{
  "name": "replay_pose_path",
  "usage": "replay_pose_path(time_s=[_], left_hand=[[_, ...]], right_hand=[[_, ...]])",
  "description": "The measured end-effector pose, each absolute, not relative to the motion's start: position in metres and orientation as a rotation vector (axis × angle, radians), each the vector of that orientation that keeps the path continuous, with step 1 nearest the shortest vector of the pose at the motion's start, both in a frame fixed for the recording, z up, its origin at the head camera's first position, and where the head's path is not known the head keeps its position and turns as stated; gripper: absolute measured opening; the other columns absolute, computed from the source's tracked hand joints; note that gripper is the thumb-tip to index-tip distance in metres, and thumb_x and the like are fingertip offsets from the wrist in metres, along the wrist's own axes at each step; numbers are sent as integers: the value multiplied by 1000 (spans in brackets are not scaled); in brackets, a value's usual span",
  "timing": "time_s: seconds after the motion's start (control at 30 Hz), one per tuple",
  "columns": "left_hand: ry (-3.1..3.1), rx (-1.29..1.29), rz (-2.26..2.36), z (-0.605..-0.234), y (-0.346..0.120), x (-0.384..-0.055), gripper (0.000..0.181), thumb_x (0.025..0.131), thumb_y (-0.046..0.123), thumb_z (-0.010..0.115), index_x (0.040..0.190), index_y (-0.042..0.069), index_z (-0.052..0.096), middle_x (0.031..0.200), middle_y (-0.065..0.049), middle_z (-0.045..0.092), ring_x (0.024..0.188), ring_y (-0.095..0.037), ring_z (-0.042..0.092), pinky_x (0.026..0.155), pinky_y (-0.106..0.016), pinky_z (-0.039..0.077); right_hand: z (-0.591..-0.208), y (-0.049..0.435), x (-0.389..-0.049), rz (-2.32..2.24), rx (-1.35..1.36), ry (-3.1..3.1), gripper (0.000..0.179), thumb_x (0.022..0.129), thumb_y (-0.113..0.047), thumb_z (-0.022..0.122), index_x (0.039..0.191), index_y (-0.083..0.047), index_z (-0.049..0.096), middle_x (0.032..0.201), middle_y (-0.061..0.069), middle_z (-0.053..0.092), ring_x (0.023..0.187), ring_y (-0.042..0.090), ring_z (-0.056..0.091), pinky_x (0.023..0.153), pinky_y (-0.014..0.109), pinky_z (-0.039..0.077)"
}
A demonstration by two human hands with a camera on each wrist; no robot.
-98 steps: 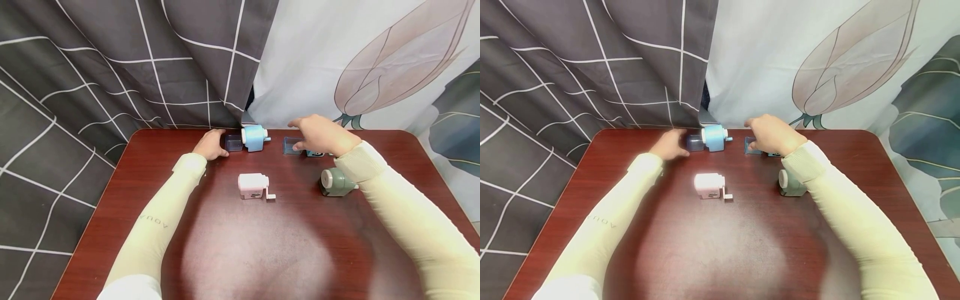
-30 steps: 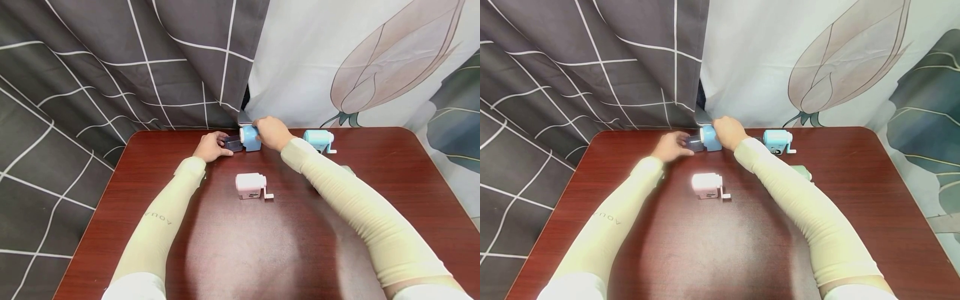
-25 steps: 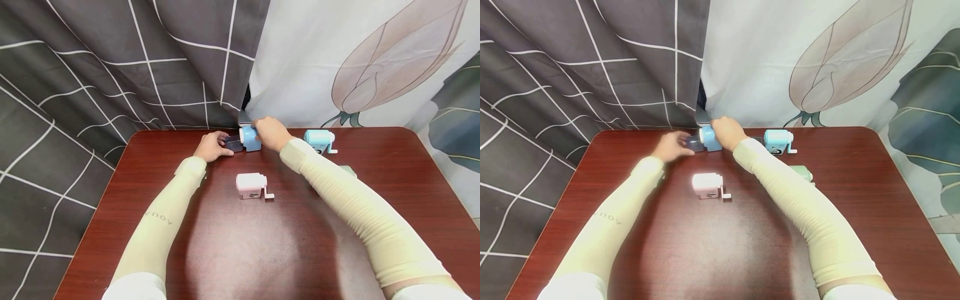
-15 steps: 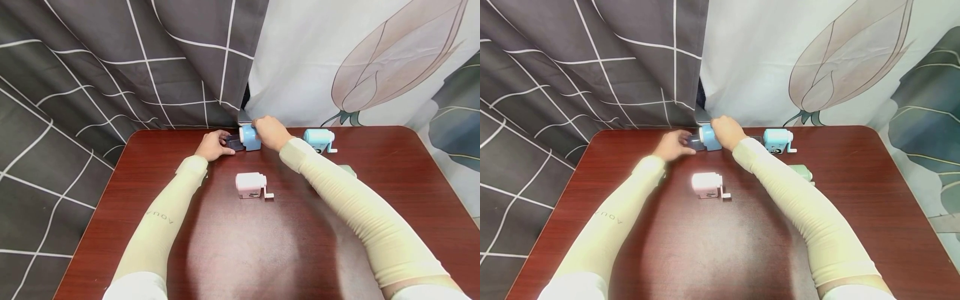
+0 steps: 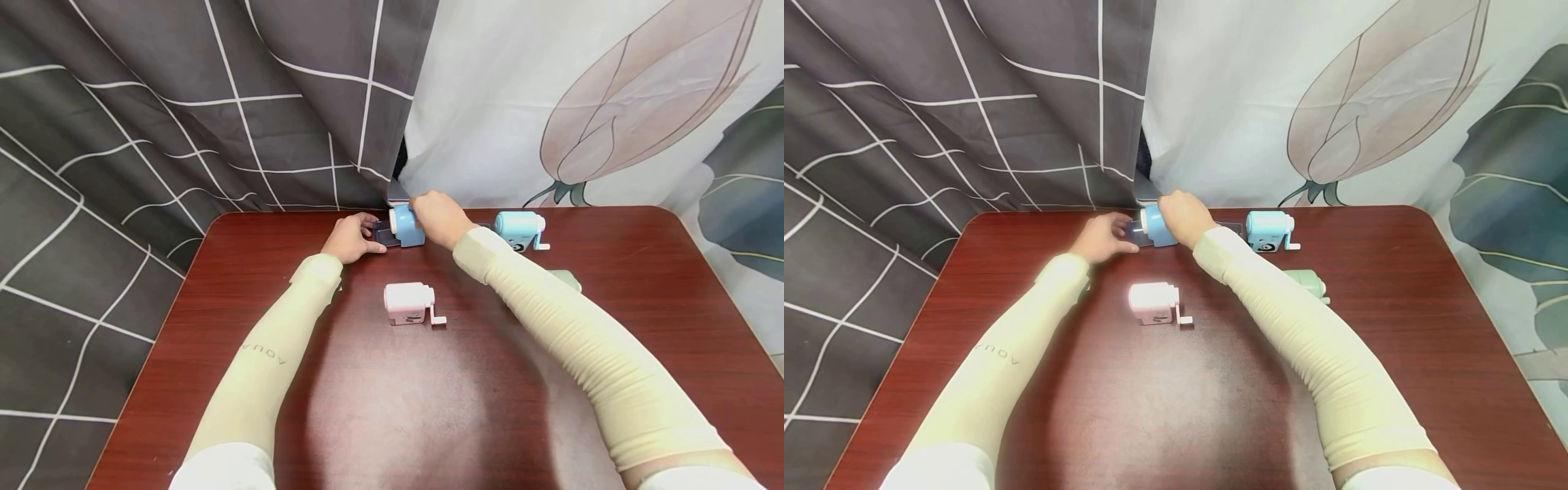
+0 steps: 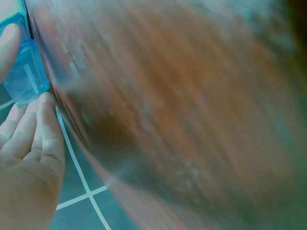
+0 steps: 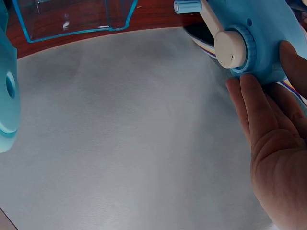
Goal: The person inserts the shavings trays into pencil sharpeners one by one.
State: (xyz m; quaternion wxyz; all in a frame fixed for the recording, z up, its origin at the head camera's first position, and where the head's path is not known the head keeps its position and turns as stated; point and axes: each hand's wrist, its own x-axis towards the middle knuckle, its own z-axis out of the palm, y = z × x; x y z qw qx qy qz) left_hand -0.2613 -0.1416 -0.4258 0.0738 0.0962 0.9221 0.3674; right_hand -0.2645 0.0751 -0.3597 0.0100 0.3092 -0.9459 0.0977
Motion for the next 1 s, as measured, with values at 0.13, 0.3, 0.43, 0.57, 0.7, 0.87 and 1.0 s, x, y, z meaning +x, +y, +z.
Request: replay_pose_path(time_s=[0.13,0.3,0.43,0.57,0.7,0.87,1.0], left_hand=[[2772,292,1096,-427,-139,-263,66,77,22,90,132,1,60,118,-14,67,107,-24,63,95,-36,50],[2770,299,1102,-428,-137,-264,66,77,21,90,132,1,60,116,-15,68,106,-25,63,95,-36,50],[2765,300,1097,-430,-135,-265,67,76,19,90,132,0,59,116,-16,68,106,-26,64,96,-36,50],[2763,308,1097,-431,-133,-267,68,75,19,91,132,-1,60,115,-16,69,105,-25,65,95,-36,50],[2760,311,1093,-433,-132,-269,68,75,20,91,132,0,60,114,-15,69,105,-25,65,94,-36,50],[2759,311,1087,-434,-132,-269,68,74,20,91,132,0,60,114,-15,69,105,-24,65,94,-35,50],[2762,316,1086,-435,-131,-271,68,75,21,91,132,1,60,114,-14,69,105,-24,65,94,-35,50]], right_hand=[[-359,75,-264,284,963,-2945,17,89,-2,73,105,4,70,95,19,71,90,36,70,80,45,56],[-359,73,-262,259,968,-2918,11,91,0,69,101,4,70,92,21,71,88,38,70,77,47,57],[-360,73,-262,253,968,-2913,10,92,2,64,99,4,70,92,22,71,88,39,70,77,48,57],[-360,73,-262,256,955,-2922,11,93,3,62,100,4,70,93,22,71,88,39,71,77,48,57],[-360,73,-263,253,957,-2926,12,93,3,63,101,4,71,94,22,71,89,39,70,79,48,57],[-360,72,-263,241,964,-2929,14,94,2,62,104,5,71,96,23,71,91,39,70,79,48,57],[-359,72,-262,234,965,-2926,13,93,3,63,103,5,70,96,23,71,90,39,70,79,48,57]])
